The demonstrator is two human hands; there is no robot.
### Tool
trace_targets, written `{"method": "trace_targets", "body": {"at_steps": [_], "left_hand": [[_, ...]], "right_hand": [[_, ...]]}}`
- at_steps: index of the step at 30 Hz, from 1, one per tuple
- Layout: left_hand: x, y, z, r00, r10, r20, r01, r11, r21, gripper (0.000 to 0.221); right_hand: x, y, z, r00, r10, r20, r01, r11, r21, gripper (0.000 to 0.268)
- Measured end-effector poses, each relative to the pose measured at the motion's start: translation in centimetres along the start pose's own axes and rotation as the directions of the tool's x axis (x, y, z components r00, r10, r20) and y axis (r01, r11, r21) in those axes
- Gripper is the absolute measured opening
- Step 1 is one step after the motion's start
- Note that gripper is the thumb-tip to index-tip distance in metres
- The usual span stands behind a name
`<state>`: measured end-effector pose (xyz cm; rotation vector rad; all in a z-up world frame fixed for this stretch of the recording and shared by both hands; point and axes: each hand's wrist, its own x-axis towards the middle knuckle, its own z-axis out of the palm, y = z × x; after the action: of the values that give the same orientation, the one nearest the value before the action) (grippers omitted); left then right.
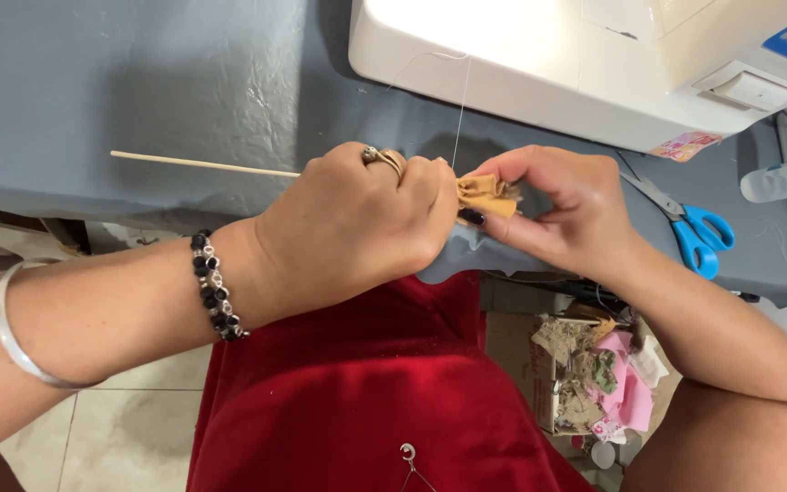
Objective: Crafting a decorative flower by folding and assembling small pieces of brown fabric.
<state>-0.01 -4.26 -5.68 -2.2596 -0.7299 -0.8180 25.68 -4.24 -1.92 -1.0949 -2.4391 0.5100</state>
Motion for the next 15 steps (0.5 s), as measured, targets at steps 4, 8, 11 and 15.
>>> {"method": "trace_targets", "body": {"at_steps": [4, 8, 11, 15], "left_hand": [[0.7, -0.4, 0.1, 0.997, 0.028, -0.07, -0.023, 0.997, 0.071, 0.029], [0.9, -0.7, 1.2, 0.986, 0.103, -0.134, -0.092, 0.992, 0.089, 0.014], [0.9, -0.8, 1.8, 0.995, 0.085, -0.043, -0.086, 0.996, -0.017, 0.016], [1.2, -1.5, 1.9, 0.976, 0.051, 0.212, -0.002, 0.975, -0.223, 0.022]], "right_hand": [[1.2, -0.9, -0.7, 0.961, 0.258, 0.102, -0.277, 0.912, 0.302, 0.01], [2.1, 0.6, -0.8, 0.847, 0.404, 0.344, -0.531, 0.625, 0.573, 0.024], [2.9, -1.0, -2.2, 0.853, 0.361, 0.377, -0.511, 0.721, 0.468, 0.035], [1.7, -2.1, -4.1, 0.996, 0.02, 0.092, -0.002, 0.981, -0.196, 0.094]]}}
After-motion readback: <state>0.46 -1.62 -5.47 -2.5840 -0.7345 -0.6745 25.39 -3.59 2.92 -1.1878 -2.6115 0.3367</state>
